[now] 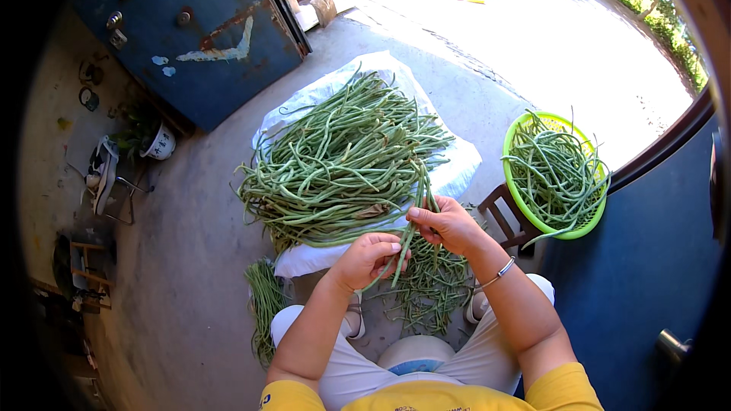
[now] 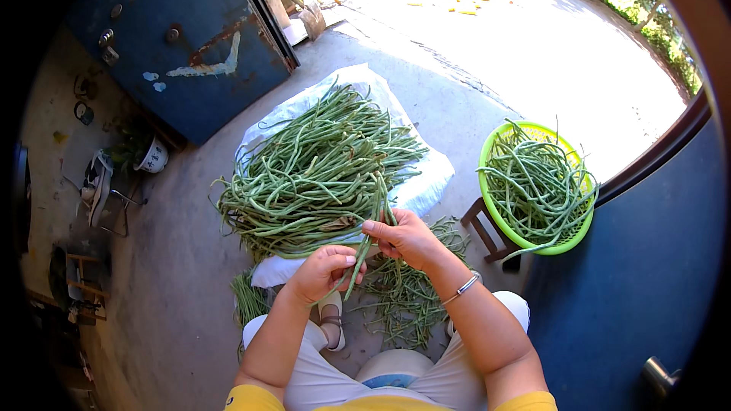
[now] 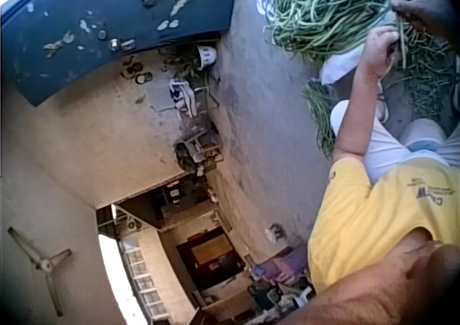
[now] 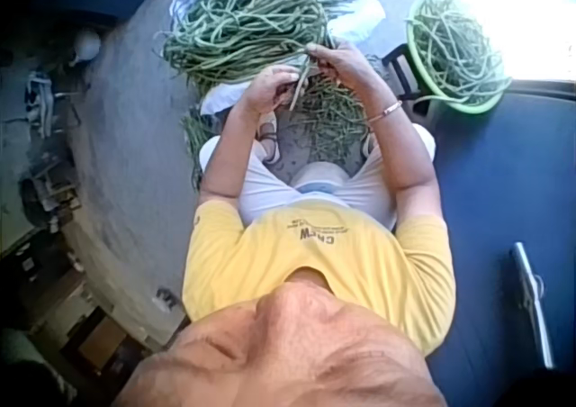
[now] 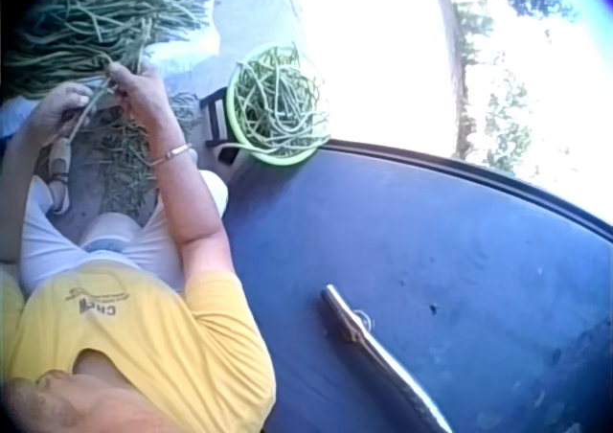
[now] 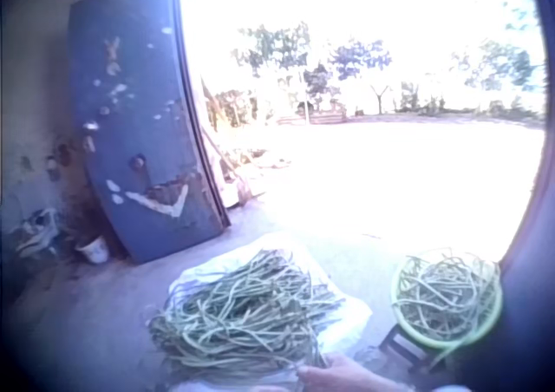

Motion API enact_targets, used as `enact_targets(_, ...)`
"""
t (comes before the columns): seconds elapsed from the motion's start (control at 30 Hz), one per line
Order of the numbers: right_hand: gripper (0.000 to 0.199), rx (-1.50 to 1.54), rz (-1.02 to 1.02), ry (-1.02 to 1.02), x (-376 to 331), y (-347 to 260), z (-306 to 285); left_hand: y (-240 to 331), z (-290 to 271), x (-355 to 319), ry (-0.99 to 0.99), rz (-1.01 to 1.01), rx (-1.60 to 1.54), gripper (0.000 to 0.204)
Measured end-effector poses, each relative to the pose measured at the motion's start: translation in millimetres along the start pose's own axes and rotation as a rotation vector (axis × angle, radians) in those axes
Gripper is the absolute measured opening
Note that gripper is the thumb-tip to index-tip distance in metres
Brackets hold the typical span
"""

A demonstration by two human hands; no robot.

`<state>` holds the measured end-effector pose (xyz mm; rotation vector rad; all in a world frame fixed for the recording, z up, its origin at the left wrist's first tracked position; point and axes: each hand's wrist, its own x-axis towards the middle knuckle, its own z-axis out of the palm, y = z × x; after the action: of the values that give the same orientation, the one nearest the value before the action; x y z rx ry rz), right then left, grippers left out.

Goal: The person picks up a bundle of long beans from a pile on a white bag, aligns them by hand, and places them into a green basket. They then pick up individual beans, one by one, from the pile and place them into the same basket.

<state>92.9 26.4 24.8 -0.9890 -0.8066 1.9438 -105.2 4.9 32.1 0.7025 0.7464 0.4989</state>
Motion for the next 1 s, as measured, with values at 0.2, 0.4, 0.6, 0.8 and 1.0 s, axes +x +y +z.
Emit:
enact_targets(0.2,0.021,0.054,-0.053,0.046,0,-5,-6,-4,-2,2,-0.047,0.031,0.032,0.022)
enact_targets(0.4,0.025,0.037,-0.224,0.150,-2,-24,-31,-19,7,1,-0.084,-0.073,0.290,0.021)
enact_targets(0.6,0.024,0.045,-0.275,0.218,-12,-33,-42,-49,-4,4,-0.034,-0.093,0.698,0.023)
enact_targets(0.8,0.022,0.197,-0.266,0.260,-17,-39,-39,-39,-11,-1,0.539,0.264,1.172,0.018)
enact_targets(1.0,0.022,0.202,-0.278,0.264,-12,-32,-48,-12,-31,-2,0.811,0.420,1.312,0.016)
